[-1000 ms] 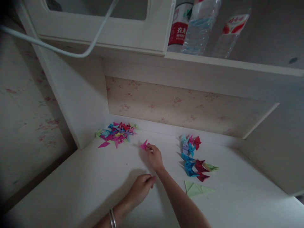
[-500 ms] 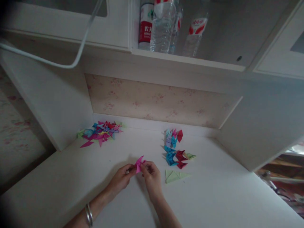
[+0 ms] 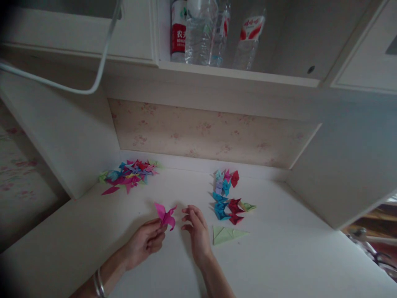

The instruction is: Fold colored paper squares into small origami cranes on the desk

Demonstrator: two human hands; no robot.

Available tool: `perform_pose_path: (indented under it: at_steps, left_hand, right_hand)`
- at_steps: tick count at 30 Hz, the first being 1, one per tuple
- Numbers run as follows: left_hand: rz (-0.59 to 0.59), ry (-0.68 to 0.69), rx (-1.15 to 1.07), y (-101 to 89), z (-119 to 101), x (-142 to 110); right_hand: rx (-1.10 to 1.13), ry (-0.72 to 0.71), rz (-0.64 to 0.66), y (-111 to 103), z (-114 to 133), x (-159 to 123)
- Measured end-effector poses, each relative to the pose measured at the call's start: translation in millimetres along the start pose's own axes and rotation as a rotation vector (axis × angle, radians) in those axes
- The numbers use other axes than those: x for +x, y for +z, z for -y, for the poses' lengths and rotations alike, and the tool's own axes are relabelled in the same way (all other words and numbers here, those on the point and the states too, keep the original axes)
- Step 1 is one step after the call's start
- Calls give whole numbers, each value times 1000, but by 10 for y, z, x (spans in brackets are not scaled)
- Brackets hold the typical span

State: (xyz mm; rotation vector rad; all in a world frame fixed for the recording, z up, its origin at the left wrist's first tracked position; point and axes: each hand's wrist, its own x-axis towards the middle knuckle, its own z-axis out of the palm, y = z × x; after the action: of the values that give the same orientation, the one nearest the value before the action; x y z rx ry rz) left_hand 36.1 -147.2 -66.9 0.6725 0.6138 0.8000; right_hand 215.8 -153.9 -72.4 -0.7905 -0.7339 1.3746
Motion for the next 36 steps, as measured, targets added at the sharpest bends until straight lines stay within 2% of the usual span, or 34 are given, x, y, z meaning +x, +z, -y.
perform_pose_path:
  at_steps: [5,11,19,23,31,36]
  left_hand:
    - [27,-175,-69,12,-6,-1]
    - [-4,-202,-31,10,12,-3]
    - [-97,-203,-71,13,10,35]
    - [-125,-198,-110,-4,8,43]
    - [-121,-220,-91,17,-6,28]
    - [-109,-234,-70,38,-21,17]
  right_hand:
    - [-21,107,170,88,-47,-54]
    - [-157,72,336,146,-56,-108]
    - [-185,-1,305,157,-78,-97]
    - [-262,-32,341,170,-56,-122]
    - [-372,-61,372,176,-73,-180]
    - [-497,-98,306,176,-38,-150]
